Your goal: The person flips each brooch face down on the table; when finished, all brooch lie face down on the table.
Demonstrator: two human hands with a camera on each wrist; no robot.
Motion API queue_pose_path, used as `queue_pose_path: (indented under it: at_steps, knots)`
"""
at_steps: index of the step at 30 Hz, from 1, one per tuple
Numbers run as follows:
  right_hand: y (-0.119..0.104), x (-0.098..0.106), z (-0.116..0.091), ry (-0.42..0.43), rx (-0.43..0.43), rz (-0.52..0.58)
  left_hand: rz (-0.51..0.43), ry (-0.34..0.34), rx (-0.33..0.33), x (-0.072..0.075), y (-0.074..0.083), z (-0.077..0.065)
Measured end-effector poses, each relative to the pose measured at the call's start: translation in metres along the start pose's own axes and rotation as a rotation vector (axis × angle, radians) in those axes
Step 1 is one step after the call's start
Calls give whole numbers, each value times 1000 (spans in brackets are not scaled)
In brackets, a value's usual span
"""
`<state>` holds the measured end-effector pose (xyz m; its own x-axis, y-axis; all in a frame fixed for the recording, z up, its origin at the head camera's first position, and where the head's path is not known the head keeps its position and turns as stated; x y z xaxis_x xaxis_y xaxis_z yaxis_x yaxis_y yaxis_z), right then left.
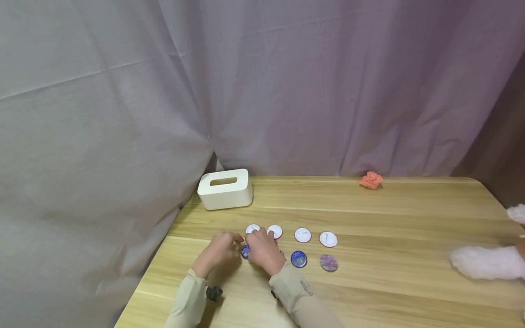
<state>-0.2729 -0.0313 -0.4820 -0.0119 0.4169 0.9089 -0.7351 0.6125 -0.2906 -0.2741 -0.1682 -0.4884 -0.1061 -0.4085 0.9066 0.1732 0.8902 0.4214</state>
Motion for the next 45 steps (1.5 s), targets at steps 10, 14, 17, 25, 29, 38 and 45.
queue_pose_path:
  at_steps: [10,14,17,25,29,38,45]
  knots:
    - [0,-6,-2,-17,-42,-33,34,-36,-28,-9,1,5]
    - [0,-7,-2,-19,-46,-35,32,-22,-41,-10,1,5]
    - [0,-8,-2,-24,-44,-43,24,-12,-43,-10,0,3]
    - [0,-8,-3,-19,-20,-38,-5,1,-46,-12,-2,2]
    - [0,-6,-4,-15,-11,-22,-28,17,-60,-11,-3,1]
    - [-1,1,-6,-3,0,56,-89,36,-72,-9,-8,2]
    - [-1,3,-6,30,41,58,-90,71,-84,-7,-8,4]
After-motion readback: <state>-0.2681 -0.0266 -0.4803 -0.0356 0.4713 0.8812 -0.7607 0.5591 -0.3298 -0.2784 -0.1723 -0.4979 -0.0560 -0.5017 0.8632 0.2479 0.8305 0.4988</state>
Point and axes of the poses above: each hand's wrist, its own z-axis towards the middle knuckle, its own x-axis out of the back of the hand, y = z × x, the point moved 4 cm from there along z, towards the middle knuckle, and after that the axes turned 13 degrees about x, right-handed, at the moved point
